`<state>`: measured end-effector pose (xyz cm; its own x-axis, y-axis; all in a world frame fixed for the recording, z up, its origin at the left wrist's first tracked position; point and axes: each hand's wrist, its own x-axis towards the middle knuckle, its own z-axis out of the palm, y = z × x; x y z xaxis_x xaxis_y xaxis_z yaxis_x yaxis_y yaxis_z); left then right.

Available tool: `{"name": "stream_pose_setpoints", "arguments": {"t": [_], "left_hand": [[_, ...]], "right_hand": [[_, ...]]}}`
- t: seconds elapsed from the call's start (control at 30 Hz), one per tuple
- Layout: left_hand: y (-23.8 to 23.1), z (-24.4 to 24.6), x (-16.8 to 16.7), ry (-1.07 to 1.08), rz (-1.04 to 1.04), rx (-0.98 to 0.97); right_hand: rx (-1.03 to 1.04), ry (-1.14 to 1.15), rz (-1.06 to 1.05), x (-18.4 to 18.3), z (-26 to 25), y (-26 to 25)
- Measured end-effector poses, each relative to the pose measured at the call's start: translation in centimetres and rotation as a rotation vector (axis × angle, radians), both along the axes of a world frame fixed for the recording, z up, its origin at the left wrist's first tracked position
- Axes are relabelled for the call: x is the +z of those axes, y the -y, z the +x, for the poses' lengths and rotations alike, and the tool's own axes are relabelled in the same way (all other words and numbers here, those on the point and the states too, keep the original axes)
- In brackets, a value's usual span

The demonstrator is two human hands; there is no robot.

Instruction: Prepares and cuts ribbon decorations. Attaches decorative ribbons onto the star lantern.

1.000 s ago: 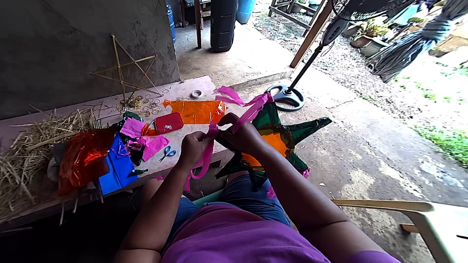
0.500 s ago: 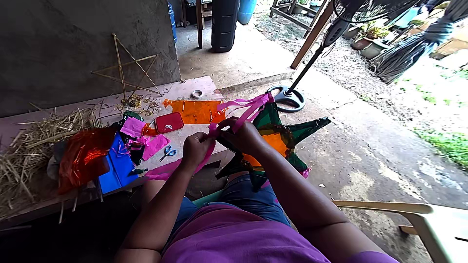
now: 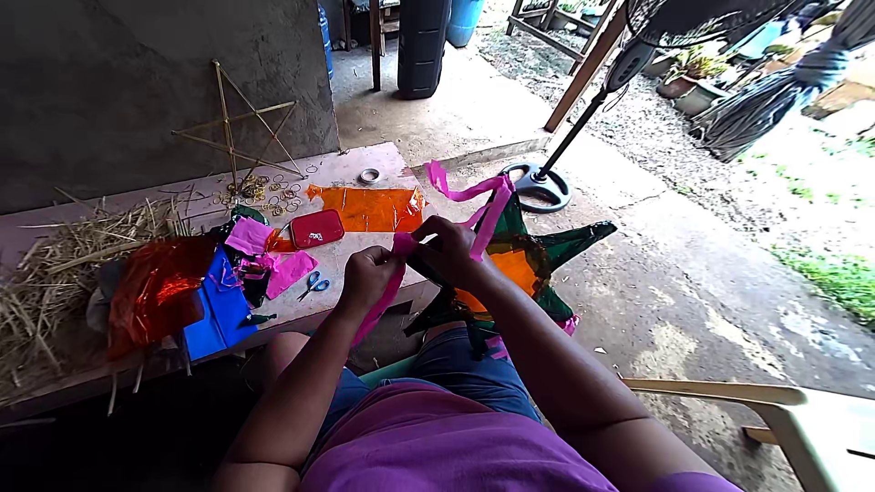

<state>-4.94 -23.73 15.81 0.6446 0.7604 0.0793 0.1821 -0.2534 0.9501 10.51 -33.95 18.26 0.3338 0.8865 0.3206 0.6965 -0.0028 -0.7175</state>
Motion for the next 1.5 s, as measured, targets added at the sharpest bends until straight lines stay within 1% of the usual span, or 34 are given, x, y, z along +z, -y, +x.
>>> {"name": "stream_pose_setpoints", "arguments": {"t": [0.1, 0.2, 0.4, 0.47, 0.63, 0.8, 0.9, 1.07, 1.23, 1.37, 1.5], "left_hand": [[-0.1, 0.0, -0.1, 0.004, -0.023, 0.008], [0.0, 0.2, -0.4, 0.049, -0.104, 0.028], [0.8, -0.1, -0.3, 0.159, -0.227, 0.088], [0.8, -0.1, -0.3, 0.162, -0.224, 0.098], [0.9, 0.2, 0.1, 0.102, -0.176, 0.142], [1.0, 0.5, -0.4, 0.107, -0.138, 0.137], [0.9, 0.7, -0.3, 0.095, -0.147, 0.146], [0.8, 0.9, -0.5, 0.097, -0.159, 0.151], [0.9, 0.9, -0.4, 0.088, -0.151, 0.149], [0.9, 1.0, -0.4, 0.094, -0.168, 0.139], [1.1, 1.0, 0.0, 0.074, -0.142, 0.122]], "right_hand": [[0.046, 0.012, 0.080, -0.6, 0.4, -0.2], [0.066, 0.040, 0.149, -1.1, 0.7, -0.6], [0.073, 0.037, 0.108, -1.0, 0.6, -0.4], [0.073, 0.029, 0.106, -1.0, 0.5, -0.4], [0.078, -0.054, -0.018, -0.2, 0.4, -0.1], [0.083, -0.021, 0.011, -0.5, 0.5, 0.0], [0.073, -0.004, -0.015, 0.0, 0.4, 0.1], [0.049, 0.088, 0.003, 0.2, 0.3, 0.1], [0.024, 0.026, -0.037, 0.3, 0.2, 0.2], [0.034, 0.091, 0.042, -0.3, 0.1, 0.0], [0.043, 0.099, 0.094, -0.8, 0.0, 0.0]]}}
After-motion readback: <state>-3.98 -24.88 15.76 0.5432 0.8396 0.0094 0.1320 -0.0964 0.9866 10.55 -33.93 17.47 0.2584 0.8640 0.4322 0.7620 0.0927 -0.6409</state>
